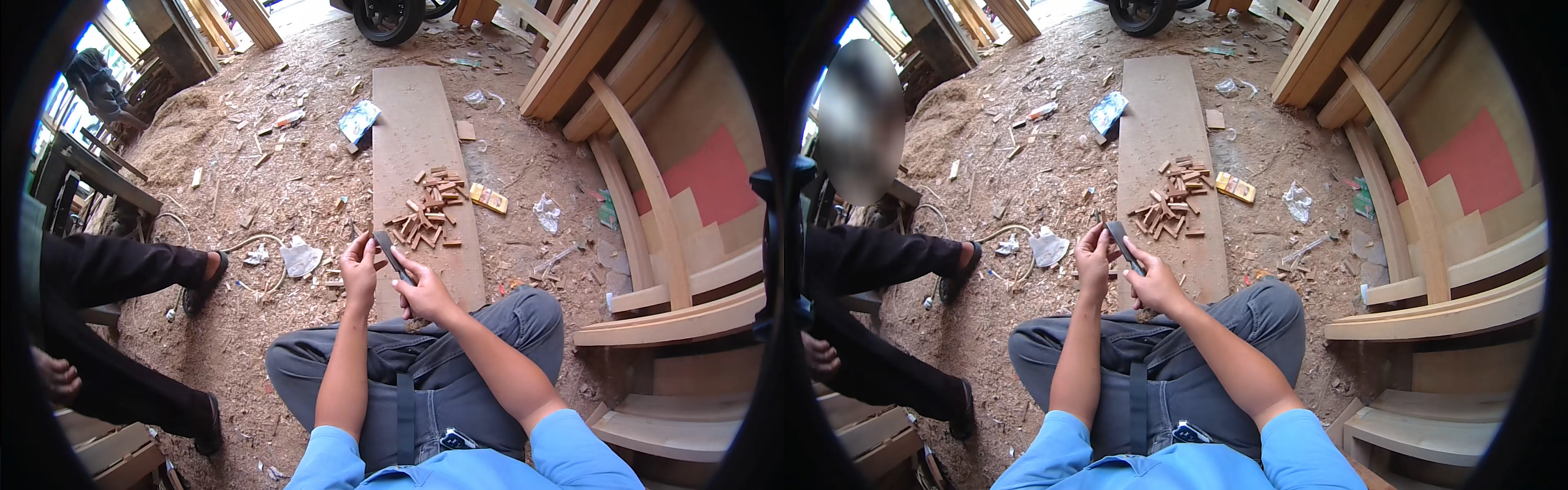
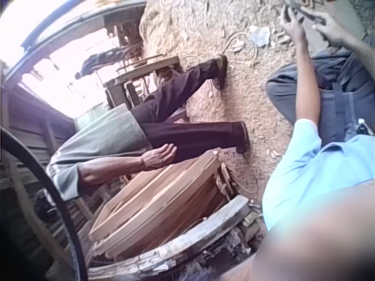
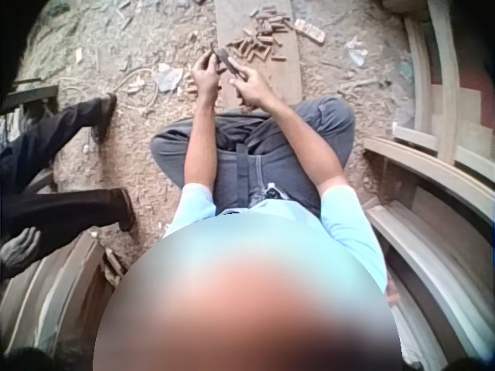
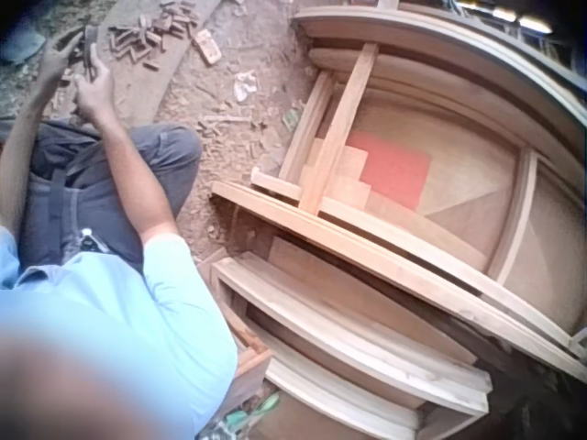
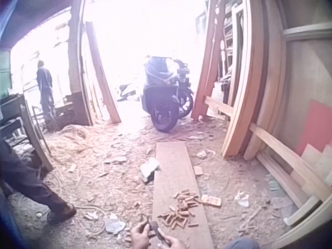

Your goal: The person sits on the floor and uses a chisel to carve and shape small wooden dowels. They hold each dowel in one hand and carefully shave off material with the chisel in the other, creating a pile of wood shavings.

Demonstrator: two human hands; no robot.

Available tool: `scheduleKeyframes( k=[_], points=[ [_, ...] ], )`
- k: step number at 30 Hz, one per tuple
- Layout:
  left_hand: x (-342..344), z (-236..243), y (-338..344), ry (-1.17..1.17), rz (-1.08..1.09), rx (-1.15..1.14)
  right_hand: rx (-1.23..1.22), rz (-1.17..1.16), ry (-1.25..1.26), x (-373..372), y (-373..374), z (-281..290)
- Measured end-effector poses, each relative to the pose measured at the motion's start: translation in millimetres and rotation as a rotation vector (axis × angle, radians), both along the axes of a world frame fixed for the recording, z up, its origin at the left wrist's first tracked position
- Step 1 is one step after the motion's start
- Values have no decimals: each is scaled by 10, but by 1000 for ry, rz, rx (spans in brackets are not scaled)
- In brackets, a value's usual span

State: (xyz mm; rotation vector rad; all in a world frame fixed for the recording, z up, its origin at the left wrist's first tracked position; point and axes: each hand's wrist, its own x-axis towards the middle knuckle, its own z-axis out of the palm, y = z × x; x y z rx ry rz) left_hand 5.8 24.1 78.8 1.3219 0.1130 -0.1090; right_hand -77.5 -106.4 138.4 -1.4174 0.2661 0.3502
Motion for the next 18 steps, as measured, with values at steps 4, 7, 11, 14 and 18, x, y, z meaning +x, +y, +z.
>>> scheduleKeyframes(
  k=[4, 7, 11, 14, 18],
  points=[
    [11, 3, -15, 7, 6, -10, 23, -6, 12, 6, 1, -26],
    [21, 0, -18, 27, 17, -40, -27, 13, -19, 19, 3, -48],
    [39, -32, 5, -9, 25, -13, -46, 11, -27, 13, 9, -55],
    [55, -68, 38, -32, 32, 10, -101, 37, -49, 12, 14, -48],
    [54, -124, 42, -39, 40, -1, -157, 30, -85, 9, 26, -78]
  ],
)
